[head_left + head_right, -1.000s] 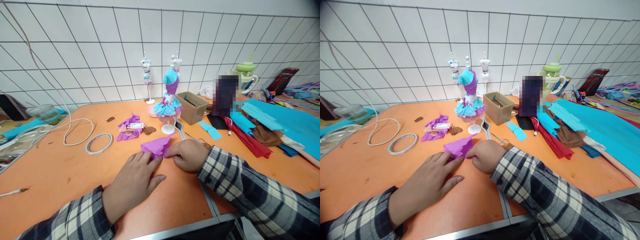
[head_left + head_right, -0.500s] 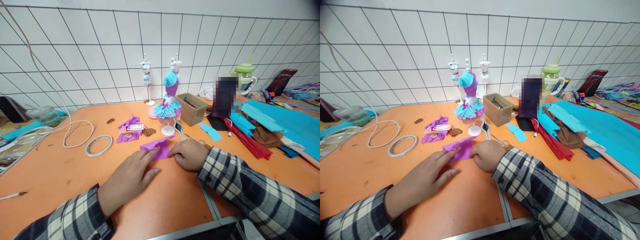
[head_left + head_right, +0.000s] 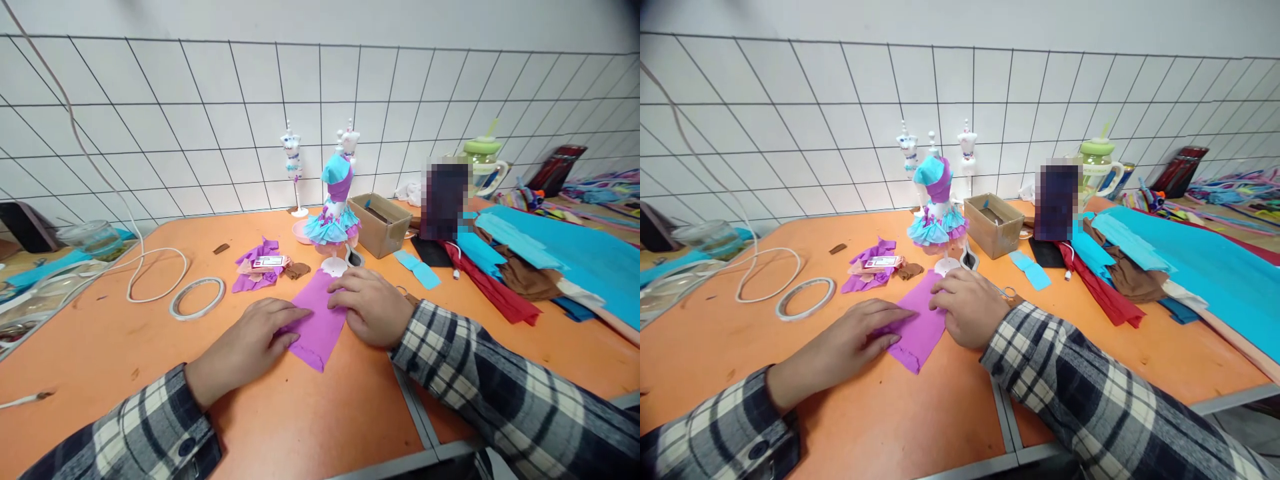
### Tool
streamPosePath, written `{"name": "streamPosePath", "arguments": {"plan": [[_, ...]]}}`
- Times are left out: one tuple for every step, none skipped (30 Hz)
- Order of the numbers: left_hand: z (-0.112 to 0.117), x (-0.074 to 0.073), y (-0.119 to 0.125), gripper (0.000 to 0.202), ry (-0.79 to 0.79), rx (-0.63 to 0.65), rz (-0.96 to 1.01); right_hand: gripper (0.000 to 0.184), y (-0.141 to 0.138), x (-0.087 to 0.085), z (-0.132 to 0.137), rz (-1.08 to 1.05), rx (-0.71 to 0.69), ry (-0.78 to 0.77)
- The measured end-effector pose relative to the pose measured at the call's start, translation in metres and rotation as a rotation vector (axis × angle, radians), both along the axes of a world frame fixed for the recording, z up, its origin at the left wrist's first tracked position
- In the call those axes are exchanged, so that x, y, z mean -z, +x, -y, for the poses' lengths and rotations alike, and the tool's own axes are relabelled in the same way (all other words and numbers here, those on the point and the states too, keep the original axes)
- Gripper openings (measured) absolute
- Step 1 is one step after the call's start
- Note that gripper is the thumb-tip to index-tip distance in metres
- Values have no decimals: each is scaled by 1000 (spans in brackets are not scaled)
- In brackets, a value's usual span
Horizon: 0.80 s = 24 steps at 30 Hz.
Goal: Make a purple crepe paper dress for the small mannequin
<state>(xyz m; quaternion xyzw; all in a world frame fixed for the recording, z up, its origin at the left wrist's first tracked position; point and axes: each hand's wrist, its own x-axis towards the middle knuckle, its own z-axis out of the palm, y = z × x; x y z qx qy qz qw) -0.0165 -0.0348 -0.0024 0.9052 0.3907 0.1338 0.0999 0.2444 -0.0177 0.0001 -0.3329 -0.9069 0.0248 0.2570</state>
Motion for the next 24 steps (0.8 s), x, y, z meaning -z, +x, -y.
{"name": "streamPosePath", "arguments": {"plan": [[-2, -2, -2, 36, 15, 21, -20, 25, 0, -1, 1, 64, 20, -23], [-5, -4, -5, 35, 45, 28, -37, 22, 0, -1, 2, 125, 42, -55], [-7, -6, -7, 33, 95, 13, -45, 20, -1, -1, 3, 169, 59, -97], [-8, -9, -9, 31, 156, -25, -46, 19, -2, -1, 4, 189, 61, -147], [-7, -11, -10, 29, 216, -82, -37, 20, -4, 0, 6, 179, 48, -198], [-6, -13, -10, 28, 264, -145, -21, 21, -6, 0, 7, 143, 22, -244], [-3, -14, -9, 28, 289, -196, -8, 22, -7, 1, 7, 95, -8, -278], [0, -15, -7, 28, 287, -222, -8, 22, -8, 1, 7, 49, -30, -295], [4, -15, -4, 28, 262, -223, -21, 21, -8, 2, 7, 17, -40, -295], [9, -14, 0, 28, 224, -207, -49, 19, -8, 2, 6, 10, -37, -282], [13, -13, 4, 27, 191, -194, -84, 18, -7, 2, 5, 30, -25, -271], [16, -11, 8, 27, 169, -186, -115, 17, -7, 2, 5, 64, -7, -268], [18, -10, 11, 27, 160, -176, -136, 17, -6, 1, 5, 100, 20, -276], [19, -8, 13, 29, 163, -162, -141, 17, -5, 1, 6, 132, 49, -293], [17, -8, 13, 33, 176, -147, -131, 19, -5, 1, 7, 154, 71, -314], [15, -10, 11, 37, 201, -138, -106, 21, -6, 1, 9, 162, 81, -338], [10, -13, 5, 40, 229, -138, -76, 23, -7, 0, 10, 153, 80, -360], [4, -17, -4, 42, 265, -170, -42, 22, -8, 0, 11, 126, 72, -378], [-2, -23, -16, 40, 302, -226, -14, 20, -9, -1, 11, 87, 66, -390], [-9, -29, -30, 38, 319, -288, -22, 18, -8, -2, 11, 39, 71, -392], [-16, -36, -47, 35, 341, -312, -51, 15, -7, -4, 9, -9, 92, -384], [-22, -41, -64, 33, 364, -339, -102, 14, -4, -6, 6, -53, 129, -366], [-27, -45, -80, 35, 407, -358, -138, 13, 0, -9, 2, -87, 178, -342], [-31, -48, -95, 35, 438, -384, -147, 12, 5, -12, -3, -103, 232, -319]]}}
